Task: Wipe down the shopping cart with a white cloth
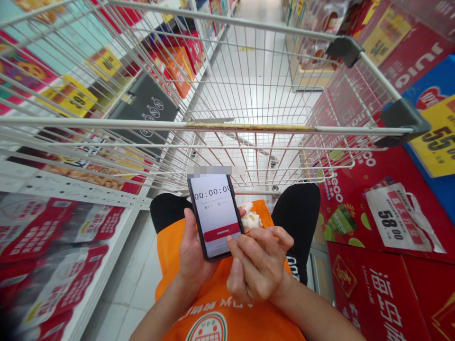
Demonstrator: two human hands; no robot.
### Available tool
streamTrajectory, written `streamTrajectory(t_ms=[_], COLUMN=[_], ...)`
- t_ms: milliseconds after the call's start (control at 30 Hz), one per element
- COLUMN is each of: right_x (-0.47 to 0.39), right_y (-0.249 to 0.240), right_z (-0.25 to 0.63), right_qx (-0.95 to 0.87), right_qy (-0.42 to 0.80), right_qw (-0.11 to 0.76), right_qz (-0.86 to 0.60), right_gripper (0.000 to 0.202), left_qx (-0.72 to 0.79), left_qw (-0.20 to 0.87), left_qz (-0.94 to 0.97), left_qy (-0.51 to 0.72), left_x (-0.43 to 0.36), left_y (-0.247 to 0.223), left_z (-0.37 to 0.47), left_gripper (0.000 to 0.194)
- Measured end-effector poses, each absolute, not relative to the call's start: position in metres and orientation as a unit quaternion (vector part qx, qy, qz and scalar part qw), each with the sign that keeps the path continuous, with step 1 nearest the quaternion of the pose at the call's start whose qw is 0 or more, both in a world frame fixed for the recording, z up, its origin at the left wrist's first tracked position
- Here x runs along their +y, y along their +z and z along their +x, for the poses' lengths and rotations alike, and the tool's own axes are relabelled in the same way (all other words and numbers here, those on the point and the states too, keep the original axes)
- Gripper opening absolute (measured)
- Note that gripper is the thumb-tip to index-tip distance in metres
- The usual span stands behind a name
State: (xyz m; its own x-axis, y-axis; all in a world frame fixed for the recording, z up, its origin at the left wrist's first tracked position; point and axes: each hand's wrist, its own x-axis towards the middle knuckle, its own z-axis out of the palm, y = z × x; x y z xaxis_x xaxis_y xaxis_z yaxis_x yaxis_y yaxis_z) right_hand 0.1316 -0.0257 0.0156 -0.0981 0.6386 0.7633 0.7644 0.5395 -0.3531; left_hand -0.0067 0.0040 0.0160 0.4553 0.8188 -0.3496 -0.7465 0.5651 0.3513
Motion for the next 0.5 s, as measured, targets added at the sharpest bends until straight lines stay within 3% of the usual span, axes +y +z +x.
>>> streamTrajectory(t_ms=[500], right_x=[-0.028], right_y=[0.0143], right_z=[0.1317], right_qx=[-0.736], right_qy=[-0.054], right_qw=[0.476], right_qz=[-0.478], right_gripper=[0.033], left_qx=[0.249], left_qw=[0.849], left_qz=[0.083], left_qy=[0.458], left_x=[0.0028], left_y=[0.0114], left_z=[-0.0074], left_gripper=[0.081])
